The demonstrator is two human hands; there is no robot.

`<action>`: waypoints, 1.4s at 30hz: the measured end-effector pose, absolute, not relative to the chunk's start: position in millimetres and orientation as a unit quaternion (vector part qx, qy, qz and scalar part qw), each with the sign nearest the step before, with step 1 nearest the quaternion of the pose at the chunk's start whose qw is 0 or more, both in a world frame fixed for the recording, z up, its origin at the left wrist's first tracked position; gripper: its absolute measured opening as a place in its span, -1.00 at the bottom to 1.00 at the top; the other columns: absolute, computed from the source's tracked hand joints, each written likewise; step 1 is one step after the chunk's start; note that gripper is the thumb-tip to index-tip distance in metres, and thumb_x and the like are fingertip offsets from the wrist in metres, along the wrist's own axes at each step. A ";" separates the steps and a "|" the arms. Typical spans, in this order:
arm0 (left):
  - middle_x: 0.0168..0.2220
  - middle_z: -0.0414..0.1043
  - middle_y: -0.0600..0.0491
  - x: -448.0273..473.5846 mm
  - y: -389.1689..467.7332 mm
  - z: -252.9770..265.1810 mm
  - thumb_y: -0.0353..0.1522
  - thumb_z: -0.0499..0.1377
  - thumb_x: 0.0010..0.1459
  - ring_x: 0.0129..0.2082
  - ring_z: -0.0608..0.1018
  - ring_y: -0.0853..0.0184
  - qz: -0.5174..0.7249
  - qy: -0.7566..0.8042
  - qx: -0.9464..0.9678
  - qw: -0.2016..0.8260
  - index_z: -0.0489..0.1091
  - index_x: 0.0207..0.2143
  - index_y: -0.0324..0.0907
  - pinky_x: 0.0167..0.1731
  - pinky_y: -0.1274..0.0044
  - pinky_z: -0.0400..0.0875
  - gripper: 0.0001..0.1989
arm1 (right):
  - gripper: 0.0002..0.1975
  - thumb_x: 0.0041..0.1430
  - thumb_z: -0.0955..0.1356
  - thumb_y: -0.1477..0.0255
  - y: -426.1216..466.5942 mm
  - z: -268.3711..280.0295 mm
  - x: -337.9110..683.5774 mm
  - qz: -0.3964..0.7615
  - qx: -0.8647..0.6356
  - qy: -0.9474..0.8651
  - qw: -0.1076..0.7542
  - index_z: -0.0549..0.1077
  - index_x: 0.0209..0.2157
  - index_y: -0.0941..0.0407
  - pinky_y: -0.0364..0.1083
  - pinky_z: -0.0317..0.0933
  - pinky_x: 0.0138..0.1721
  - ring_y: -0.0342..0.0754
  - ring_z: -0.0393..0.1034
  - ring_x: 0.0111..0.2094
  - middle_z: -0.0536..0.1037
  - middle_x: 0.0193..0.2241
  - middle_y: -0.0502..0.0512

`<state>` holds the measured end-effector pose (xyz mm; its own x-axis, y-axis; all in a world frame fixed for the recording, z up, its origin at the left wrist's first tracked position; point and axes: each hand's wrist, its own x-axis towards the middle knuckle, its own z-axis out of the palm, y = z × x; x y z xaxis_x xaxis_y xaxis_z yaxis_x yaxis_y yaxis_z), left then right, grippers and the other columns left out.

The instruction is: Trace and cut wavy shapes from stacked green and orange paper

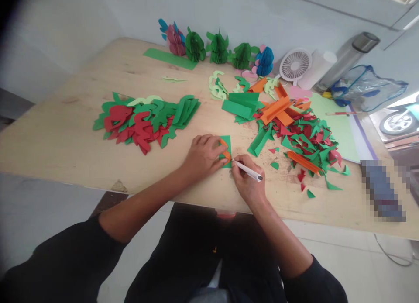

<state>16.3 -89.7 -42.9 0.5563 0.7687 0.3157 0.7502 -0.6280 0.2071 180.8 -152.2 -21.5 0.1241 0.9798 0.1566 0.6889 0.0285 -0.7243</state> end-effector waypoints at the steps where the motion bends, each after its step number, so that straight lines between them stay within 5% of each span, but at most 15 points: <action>1: -0.03 0.39 -0.12 16.3 -89.7 -43.1 -0.19 0.16 0.21 0.00 0.36 0.03 0.190 0.431 0.882 0.025 0.48 -0.14 -0.12 -0.05 0.19 0.22 -0.74 | -0.83 0.17 0.32 0.28 -153.0 -21.6 180.7 0.211 -0.666 -0.627 0.346 0.43 -0.39 0.08 -0.19 0.11 -0.55 -0.18 0.24 -0.62 0.45 -0.58 -0.05; 30: -0.04 0.40 -0.10 16.5 -88.9 -49.6 -0.18 0.17 0.20 -0.01 0.36 0.04 0.213 0.430 0.877 0.016 0.49 -0.14 -0.10 -0.04 0.19 0.21 -0.74 | -0.84 0.17 0.31 0.28 -163.3 -22.3 176.2 0.222 -0.677 -0.599 0.366 0.43 -0.37 0.07 -0.16 0.22 -0.46 -0.13 0.36 -0.52 0.53 -0.51 -0.01; 42: -0.03 0.41 -0.11 15.8 -88.9 -49.0 -0.19 0.15 0.22 0.00 0.36 0.03 0.211 0.428 0.878 0.017 0.49 -0.15 -0.12 -0.04 0.19 0.20 -0.74 | -0.85 0.16 0.33 0.31 -163.9 -23.9 175.1 0.228 -0.669 -0.610 0.359 0.45 -0.38 0.09 -0.18 0.10 -0.54 -0.19 0.22 -0.62 0.46 -0.58 -0.06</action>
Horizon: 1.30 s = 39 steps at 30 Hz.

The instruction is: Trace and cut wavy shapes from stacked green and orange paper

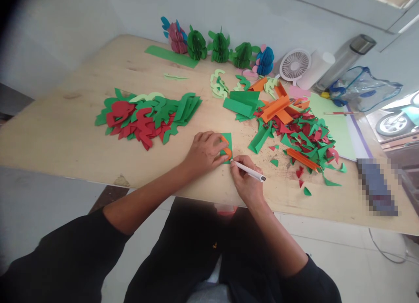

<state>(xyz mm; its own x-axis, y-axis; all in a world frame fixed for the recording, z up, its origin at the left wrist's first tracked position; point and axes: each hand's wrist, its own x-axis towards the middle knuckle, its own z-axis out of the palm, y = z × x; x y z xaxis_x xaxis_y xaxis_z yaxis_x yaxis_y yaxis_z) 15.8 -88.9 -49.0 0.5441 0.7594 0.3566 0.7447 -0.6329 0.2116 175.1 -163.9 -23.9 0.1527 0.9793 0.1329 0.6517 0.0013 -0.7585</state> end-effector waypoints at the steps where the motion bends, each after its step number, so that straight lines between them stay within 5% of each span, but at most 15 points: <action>1: -0.03 0.41 -0.11 15.9 -89.0 -49.0 -0.19 0.15 0.22 0.00 0.36 0.03 0.210 0.429 0.878 0.018 0.49 -0.15 -0.12 -0.04 0.19 0.20 -0.74 | -0.85 0.16 0.33 0.31 -163.7 -24.6 175.2 0.227 -0.669 -0.610 0.358 0.45 -0.38 0.09 -0.18 0.11 -0.54 -0.19 0.22 -0.62 0.47 -0.58 -0.06; 39: 0.05 0.39 -0.08 -1.2 -80.7 -50.8 -0.22 0.19 0.21 0.07 0.36 0.06 0.210 0.386 0.896 0.059 0.45 -0.07 -0.09 0.03 0.22 0.18 -0.73 | -0.85 0.15 0.34 0.30 -166.3 -24.3 167.3 0.256 -0.651 -0.617 0.361 0.47 -0.39 0.08 -0.17 0.18 -0.51 -0.16 0.30 -0.58 0.54 -0.53 -0.02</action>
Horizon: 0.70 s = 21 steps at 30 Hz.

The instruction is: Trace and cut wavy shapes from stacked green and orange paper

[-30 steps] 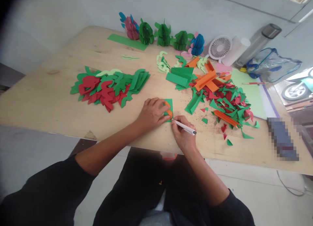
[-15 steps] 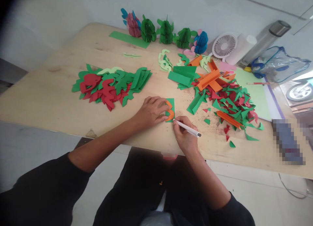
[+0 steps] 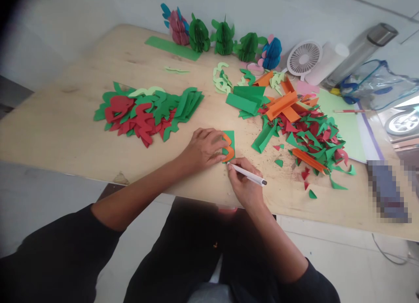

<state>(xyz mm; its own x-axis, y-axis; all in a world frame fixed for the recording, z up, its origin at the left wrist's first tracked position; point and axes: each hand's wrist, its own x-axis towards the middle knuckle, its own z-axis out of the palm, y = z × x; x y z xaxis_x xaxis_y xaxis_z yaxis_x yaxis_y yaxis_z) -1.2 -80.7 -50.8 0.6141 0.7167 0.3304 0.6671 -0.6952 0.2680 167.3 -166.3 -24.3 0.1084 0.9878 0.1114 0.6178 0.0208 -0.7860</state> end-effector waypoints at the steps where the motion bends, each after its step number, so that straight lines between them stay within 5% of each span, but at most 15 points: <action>1: 0.05 0.39 -0.08 -1.2 -80.7 -50.9 -0.22 0.19 0.21 0.07 0.36 0.06 0.211 0.386 0.896 0.061 0.46 -0.07 -0.08 0.03 0.22 0.18 -0.74 | -0.85 0.15 0.34 0.30 -166.5 -24.4 167.2 0.257 -0.651 -0.616 0.361 0.47 -0.39 0.08 -0.17 0.18 -0.51 -0.16 0.31 -0.57 0.55 -0.52 -0.01; 21: 0.07 0.36 -0.10 -2.5 -81.4 -49.5 -0.21 0.12 0.24 0.09 0.33 0.05 0.201 0.388 0.896 0.083 0.44 -0.06 -0.07 0.06 0.20 0.16 -0.72 | -0.83 0.14 0.34 0.27 -163.9 -21.1 165.3 0.261 -0.648 -0.625 0.348 0.47 -0.40 0.06 -0.14 0.23 -0.45 -0.12 0.40 -0.53 0.58 -0.51 0.01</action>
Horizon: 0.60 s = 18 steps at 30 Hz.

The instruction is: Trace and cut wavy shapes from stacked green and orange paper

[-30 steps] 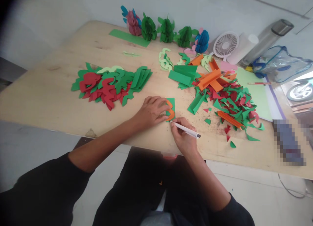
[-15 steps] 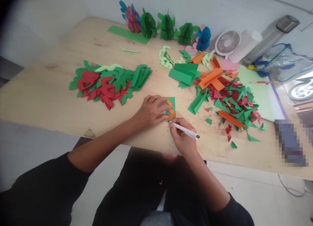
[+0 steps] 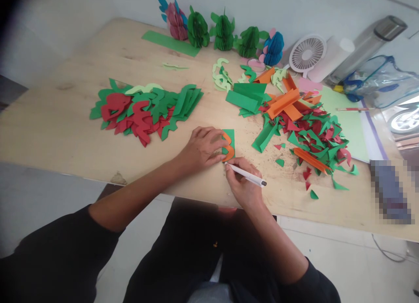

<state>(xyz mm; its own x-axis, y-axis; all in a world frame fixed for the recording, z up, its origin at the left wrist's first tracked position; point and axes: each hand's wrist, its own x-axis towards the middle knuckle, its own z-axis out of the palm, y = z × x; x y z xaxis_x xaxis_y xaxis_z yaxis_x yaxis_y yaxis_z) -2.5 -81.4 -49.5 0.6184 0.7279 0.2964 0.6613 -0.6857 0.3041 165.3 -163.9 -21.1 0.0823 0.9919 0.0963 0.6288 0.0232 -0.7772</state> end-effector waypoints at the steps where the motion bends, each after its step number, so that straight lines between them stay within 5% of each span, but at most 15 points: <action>1: 0.08 0.36 -0.09 -2.5 -81.4 -49.2 -0.21 0.13 0.24 0.09 0.33 0.06 0.199 0.389 0.896 0.083 0.44 -0.05 -0.07 0.06 0.20 0.15 -0.72 | -0.84 0.14 0.34 0.28 -163.8 -21.2 165.1 0.261 -0.648 -0.626 0.345 0.47 -0.40 0.06 -0.14 0.23 -0.45 -0.12 0.39 -0.53 0.57 -0.51 0.01; 18: 0.09 0.35 -0.10 -2.3 -80.9 -49.8 -0.20 0.13 0.24 0.10 0.33 0.05 0.194 0.387 0.898 0.076 0.43 -0.03 -0.08 0.06 0.19 0.15 -0.71 | -0.84 0.16 0.34 0.27 -164.4 -21.3 163.9 0.247 -0.651 -0.635 0.333 0.47 -0.39 0.06 -0.13 0.20 -0.45 -0.12 0.36 -0.54 0.56 -0.53 -0.01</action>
